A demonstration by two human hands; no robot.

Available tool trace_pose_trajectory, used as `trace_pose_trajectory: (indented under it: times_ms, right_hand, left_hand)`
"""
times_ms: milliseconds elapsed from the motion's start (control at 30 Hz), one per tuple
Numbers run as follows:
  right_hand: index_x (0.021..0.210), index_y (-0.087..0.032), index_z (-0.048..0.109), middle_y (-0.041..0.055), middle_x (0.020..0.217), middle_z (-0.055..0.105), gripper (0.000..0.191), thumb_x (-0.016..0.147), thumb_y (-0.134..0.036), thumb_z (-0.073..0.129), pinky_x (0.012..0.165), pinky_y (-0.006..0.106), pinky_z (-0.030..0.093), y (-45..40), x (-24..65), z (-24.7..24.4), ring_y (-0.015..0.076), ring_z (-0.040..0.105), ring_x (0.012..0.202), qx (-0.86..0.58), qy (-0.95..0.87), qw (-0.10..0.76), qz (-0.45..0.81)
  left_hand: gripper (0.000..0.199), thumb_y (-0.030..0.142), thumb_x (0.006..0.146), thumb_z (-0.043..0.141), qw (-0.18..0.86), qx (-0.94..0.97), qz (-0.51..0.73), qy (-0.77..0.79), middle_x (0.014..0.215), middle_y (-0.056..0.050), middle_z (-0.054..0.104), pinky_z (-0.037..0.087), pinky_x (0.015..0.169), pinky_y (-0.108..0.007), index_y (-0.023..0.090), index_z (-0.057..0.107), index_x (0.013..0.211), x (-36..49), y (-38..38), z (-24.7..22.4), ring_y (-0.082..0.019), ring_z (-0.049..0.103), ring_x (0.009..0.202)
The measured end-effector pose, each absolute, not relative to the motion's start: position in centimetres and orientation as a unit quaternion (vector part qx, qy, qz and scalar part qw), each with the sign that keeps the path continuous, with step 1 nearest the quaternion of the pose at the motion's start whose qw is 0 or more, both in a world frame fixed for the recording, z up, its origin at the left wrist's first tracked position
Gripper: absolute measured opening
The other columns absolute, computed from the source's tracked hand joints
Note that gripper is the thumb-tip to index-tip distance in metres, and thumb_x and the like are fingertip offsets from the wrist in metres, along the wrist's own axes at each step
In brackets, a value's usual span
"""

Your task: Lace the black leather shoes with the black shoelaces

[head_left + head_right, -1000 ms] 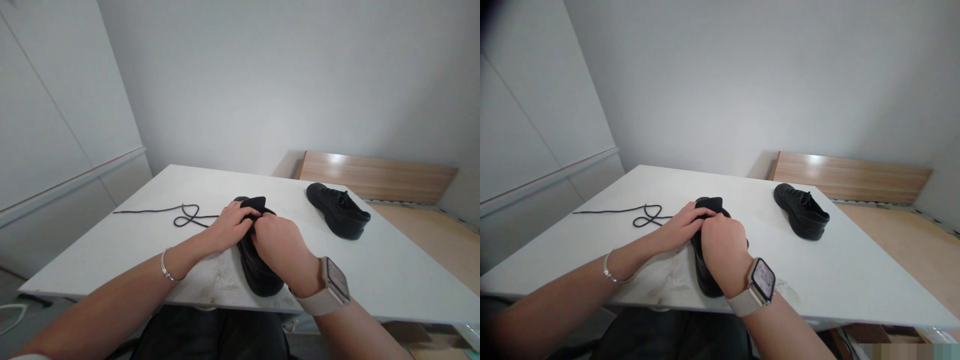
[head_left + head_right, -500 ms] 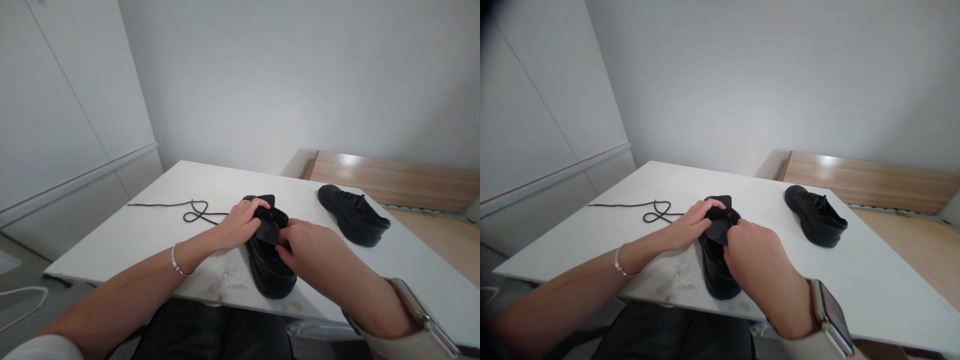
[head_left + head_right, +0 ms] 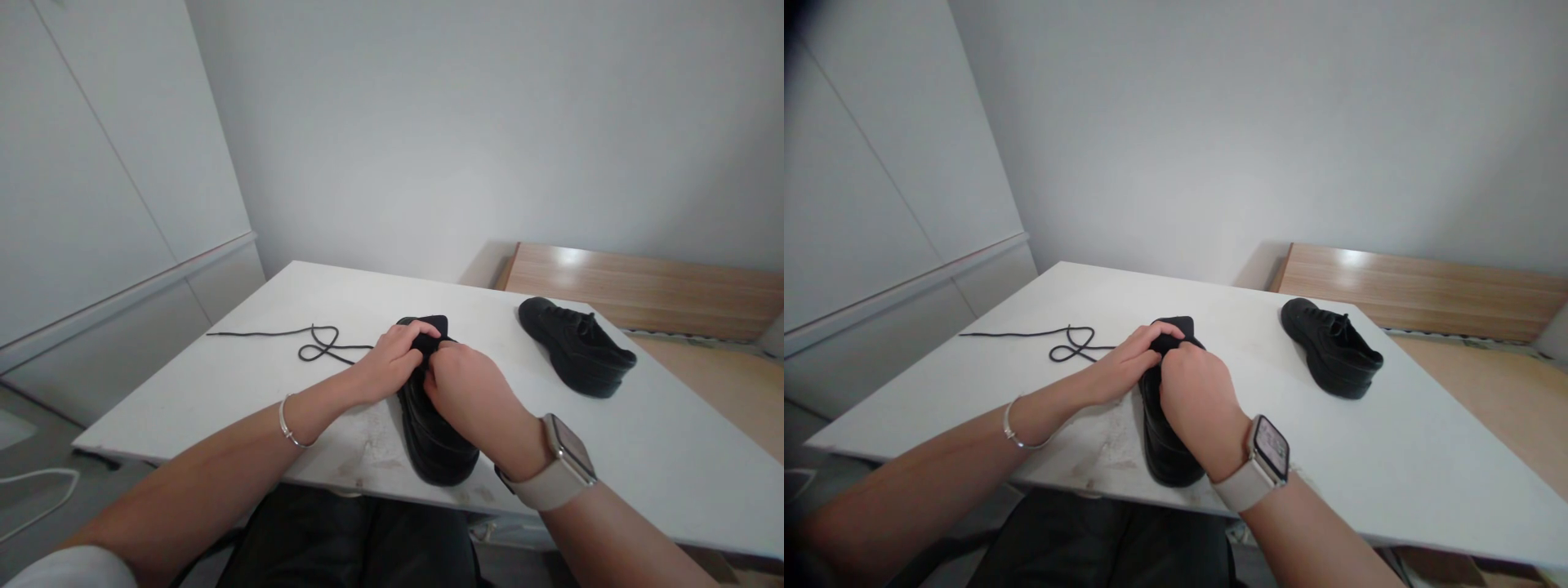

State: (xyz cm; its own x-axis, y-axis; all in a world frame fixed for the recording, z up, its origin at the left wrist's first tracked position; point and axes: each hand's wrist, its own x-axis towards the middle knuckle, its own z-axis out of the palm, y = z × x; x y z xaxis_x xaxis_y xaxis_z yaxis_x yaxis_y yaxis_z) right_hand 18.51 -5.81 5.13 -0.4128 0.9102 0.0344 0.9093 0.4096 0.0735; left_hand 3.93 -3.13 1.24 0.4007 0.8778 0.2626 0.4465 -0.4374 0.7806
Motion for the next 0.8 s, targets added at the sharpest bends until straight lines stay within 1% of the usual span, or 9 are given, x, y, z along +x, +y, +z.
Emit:
trace_pose_trajectory:
  times_ms: [200, 267, 367, 400, 467, 533, 633, 733, 800]
  right_hand:
    - [0.091, -0.014, 0.074, 0.0109, 0.088, 0.074, 0.034, 0.098, -0.018, 0.041, 0.068, 0.029, 0.046, -5.3, 19.4, 6.2, 0.0197, 0.070, 0.078, 0.450, 0.887, 0.078, -0.065]
    - [0.094, -0.016, 0.075, 0.0101, 0.095, 0.074, 0.032, 0.098, -0.016, 0.043, 0.075, 0.031, 0.049, -5.2, 20.3, 7.1, 0.0200, 0.070, 0.085, 0.435, 0.896, 0.063, -0.065]
    - [0.101, -0.018, 0.075, 0.0107, 0.112, 0.070, 0.022, 0.089, -0.013, 0.058, 0.093, 0.035, 0.049, -4.7, 21.6, 8.2, 0.0241, 0.065, 0.105, 0.408, 0.912, 0.039, -0.033]
    - [0.104, -0.019, 0.075, 0.0103, 0.117, 0.069, 0.022, 0.086, -0.014, 0.063, 0.097, 0.037, 0.048, -4.6, 21.9, 8.5, 0.0251, 0.063, 0.111, 0.387, 0.920, 0.042, -0.033]
    - [0.108, -0.021, 0.073, 0.0090, 0.119, 0.068, 0.030, 0.079, -0.016, 0.072, 0.101, 0.037, 0.048, -4.3, 22.1, 8.6, 0.0252, 0.062, 0.114, 0.347, 0.934, 0.067, -0.058]
    - [0.111, -0.019, 0.071, 0.0092, 0.116, 0.069, 0.035, 0.077, -0.015, 0.072, 0.097, 0.037, 0.052, -4.1, 21.8, 8.2, 0.0250, 0.065, 0.110, 0.332, 0.935, 0.104, -0.074]
    - [0.115, -0.012, 0.069, 0.0156, 0.115, 0.070, 0.035, 0.081, -0.007, 0.062, 0.092, 0.037, 0.054, -4.1, 20.6, 7.1, 0.0267, 0.068, 0.106, 0.335, 0.929, 0.151, -0.044]
    - [0.117, -0.001, 0.068, 0.0265, 0.120, 0.067, 0.037, 0.082, -0.001, 0.056, 0.097, 0.040, 0.053, -4.5, 19.0, 6.7, 0.0313, 0.066, 0.113, 0.312, 0.929, 0.196, 0.020]
    - [0.114, 0.004, 0.069, 0.0310, 0.121, 0.065, 0.035, 0.081, 0.000, 0.057, 0.101, 0.041, 0.052, -4.9, 18.0, 6.9, 0.0345, 0.065, 0.116, 0.305, 0.923, 0.228, 0.056]
  left_hand:
    - [0.046, 0.016, 0.081, 0.038, 0.315, 0.778, 0.338, 0.426, 0.129, -0.009, 0.059, 0.034, 0.113, -0.045, 0.020, 0.056, 0.123, 3.7, -3.4, 1.6, -0.026, 0.048, 0.126]
    - [0.046, 0.016, 0.081, 0.038, 0.309, 0.782, 0.332, 0.427, 0.127, -0.010, 0.059, 0.035, 0.112, -0.047, 0.019, 0.056, 0.123, 3.6, -3.4, 1.7, -0.027, 0.049, 0.125]
    - [0.047, 0.017, 0.080, 0.039, 0.306, 0.786, 0.328, 0.426, 0.125, -0.011, 0.059, 0.037, 0.110, -0.048, 0.019, 0.056, 0.125, 3.6, -3.4, 1.7, -0.028, 0.049, 0.124]
    - [0.047, 0.017, 0.081, 0.039, 0.307, 0.786, 0.328, 0.425, 0.124, -0.011, 0.059, 0.037, 0.110, -0.048, 0.019, 0.056, 0.125, 3.6, -3.5, 1.7, -0.028, 0.049, 0.124]
    - [0.046, 0.017, 0.082, 0.039, 0.308, 0.786, 0.330, 0.422, 0.126, -0.010, 0.059, 0.037, 0.111, -0.048, 0.020, 0.055, 0.125, 3.6, -3.6, 1.8, -0.027, 0.049, 0.124]
    - [0.045, 0.015, 0.083, 0.038, 0.308, 0.787, 0.332, 0.420, 0.127, -0.010, 0.059, 0.036, 0.112, -0.048, 0.020, 0.055, 0.124, 3.6, -3.7, 1.9, -0.026, 0.049, 0.125]
    - [0.045, 0.014, 0.082, 0.037, 0.306, 0.789, 0.330, 0.418, 0.128, -0.010, 0.059, 0.036, 0.113, -0.046, 0.020, 0.054, 0.124, 3.6, -3.7, 2.0, -0.026, 0.048, 0.126]
    - [0.047, 0.013, 0.081, 0.037, 0.306, 0.792, 0.324, 0.417, 0.128, -0.010, 0.058, 0.036, 0.112, -0.046, 0.019, 0.055, 0.124, 3.5, -3.6, 1.9, -0.025, 0.048, 0.125]
    - [0.048, 0.012, 0.080, 0.038, 0.304, 0.795, 0.321, 0.416, 0.127, -0.010, 0.059, 0.036, 0.112, -0.046, 0.019, 0.055, 0.124, 3.5, -3.5, 1.8, -0.026, 0.048, 0.125]
